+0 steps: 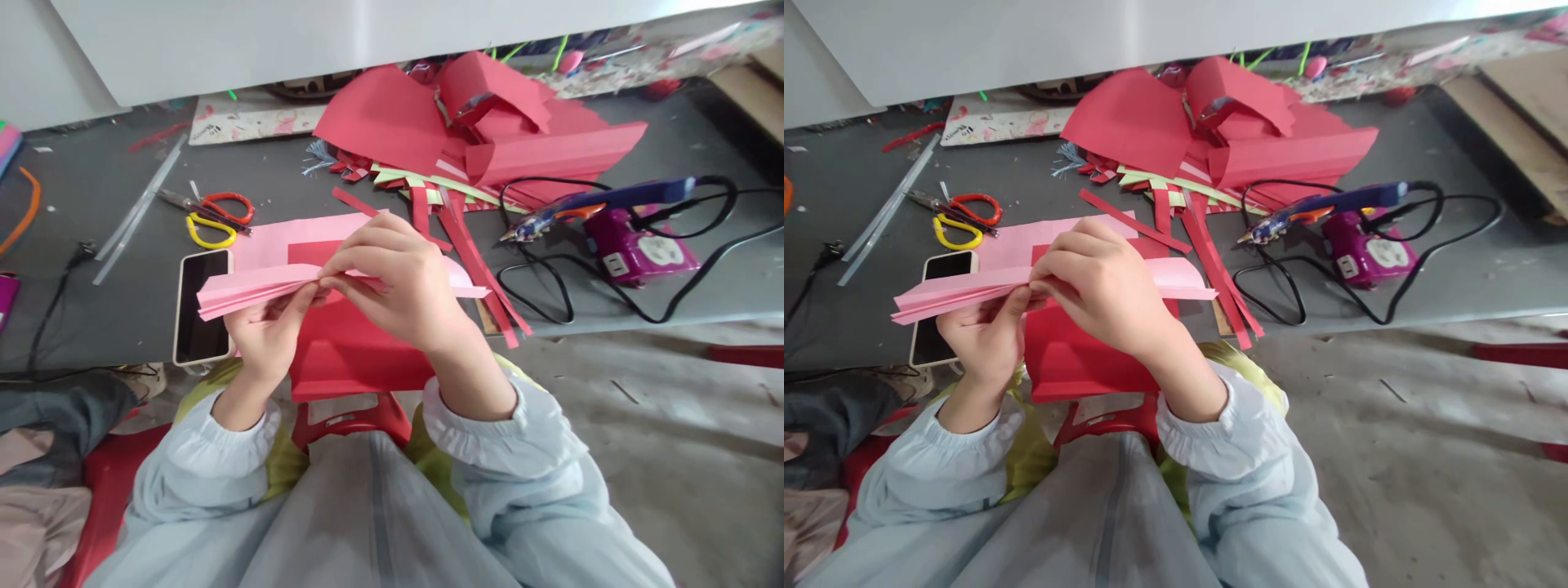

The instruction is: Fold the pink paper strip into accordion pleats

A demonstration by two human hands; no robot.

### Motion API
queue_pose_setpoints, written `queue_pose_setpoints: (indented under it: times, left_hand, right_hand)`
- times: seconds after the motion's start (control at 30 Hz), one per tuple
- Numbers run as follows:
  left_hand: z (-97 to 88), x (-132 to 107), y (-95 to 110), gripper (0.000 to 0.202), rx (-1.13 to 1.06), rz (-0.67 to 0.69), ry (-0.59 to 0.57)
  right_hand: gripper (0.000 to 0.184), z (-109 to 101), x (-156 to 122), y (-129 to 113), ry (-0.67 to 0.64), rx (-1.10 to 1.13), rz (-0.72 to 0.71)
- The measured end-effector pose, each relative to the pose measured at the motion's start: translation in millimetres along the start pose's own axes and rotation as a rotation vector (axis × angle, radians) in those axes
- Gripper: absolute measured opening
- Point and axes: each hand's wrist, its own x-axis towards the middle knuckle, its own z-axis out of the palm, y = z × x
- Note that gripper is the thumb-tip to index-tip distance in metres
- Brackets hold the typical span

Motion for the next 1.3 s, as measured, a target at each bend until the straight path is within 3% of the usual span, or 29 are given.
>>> queue_pose_setpoints:
  times: [0.3,0.57,0.83,1.07,1.3]
  left_hand:
    - [-8.1,5,6,0.021,0.062,-0.038,0.094]
    - [-7.9,6,4,0.014,0.035,-0.007,0.070]
    - [-6.6,7,4,0.014,0.005,-0.006,0.068]
    - [-3.4,1,-2,0.013,0.024,-0.078,-0.033]
    - [-6.9,7,5,0.015,0.039,-0.053,0.054]
  right_hand:
    - [0.014,-12,-1,5,0.013,-0.038,0.004]
    - [0.017,-7,0,6,0.001,-0.017,-0.001]
    - [0.018,3,-2,4,0.090,-0.032,-0.001]
    - [0.013,8,-1,2,0.055,0.019,0.031]
    - [0.008,3,0,2,0.057,0.010,0.032]
